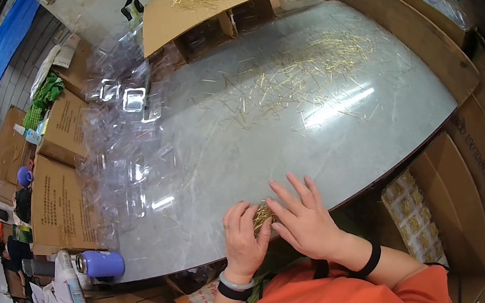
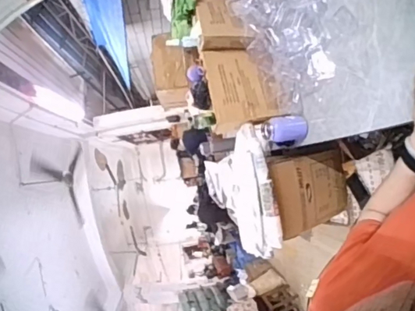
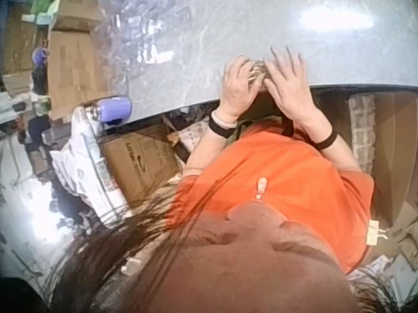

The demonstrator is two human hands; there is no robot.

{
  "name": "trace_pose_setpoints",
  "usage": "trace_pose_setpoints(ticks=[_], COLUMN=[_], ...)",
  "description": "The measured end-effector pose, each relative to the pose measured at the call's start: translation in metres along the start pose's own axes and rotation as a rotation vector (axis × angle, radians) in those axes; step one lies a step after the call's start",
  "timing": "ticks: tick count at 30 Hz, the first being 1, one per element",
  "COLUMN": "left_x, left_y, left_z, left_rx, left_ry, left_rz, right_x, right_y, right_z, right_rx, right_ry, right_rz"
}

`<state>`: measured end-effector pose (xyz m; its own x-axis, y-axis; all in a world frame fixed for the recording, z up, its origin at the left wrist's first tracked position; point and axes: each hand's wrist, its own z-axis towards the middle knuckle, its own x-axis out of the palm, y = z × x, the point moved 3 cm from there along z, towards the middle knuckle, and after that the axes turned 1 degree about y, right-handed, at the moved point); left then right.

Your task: The recorder is counting and placing small gold-colored metal components into plastic blister packaging on a workbench.

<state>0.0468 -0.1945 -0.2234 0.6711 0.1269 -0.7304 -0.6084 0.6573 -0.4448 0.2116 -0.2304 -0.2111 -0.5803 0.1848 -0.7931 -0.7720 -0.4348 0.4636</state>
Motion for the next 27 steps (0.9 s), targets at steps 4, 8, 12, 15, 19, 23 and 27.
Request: trace_pose_setpoints(ticks=[4,8,12,15,19,23,27], left_x=[-0.001,-0.001,-0.006,-0.005,-0.003,-0.005,-0.004], left_y=[-0.001,0.000,-0.005,-0.002,-0.001,-0.003,-0.002], left_z=[0.000,0.000,0.004,0.002,0.003,0.005,0.005], left_rx=[0.010,0.010,0.025,0.015,0.012,0.008,-0.007], left_ry=[0.022,0.042,0.070,0.069,0.066,0.065,0.054], left_rz=[0.025,-0.010,-0.067,-0.064,-0.056,-0.048,-0.059], right_x=[0.000,0.001,-0.010,-0.010,-0.014,-0.025,-0.029], right_y=[-0.002,-0.016,-0.014,-0.015,-0.015,-0.006,-0.010], right_z=[0.006,0.016,0.029,0.036,0.043,0.049,0.043], right_rx=[-0.017,0.048,-0.054,-0.118,-0.126,-0.170,-0.083], right_ry=[0.016,-0.082,-0.040,0.008,0.083,0.065,0.088], right_rz=[-0.014,0.118,0.083,0.053,-0.050,-0.053,-0.035])
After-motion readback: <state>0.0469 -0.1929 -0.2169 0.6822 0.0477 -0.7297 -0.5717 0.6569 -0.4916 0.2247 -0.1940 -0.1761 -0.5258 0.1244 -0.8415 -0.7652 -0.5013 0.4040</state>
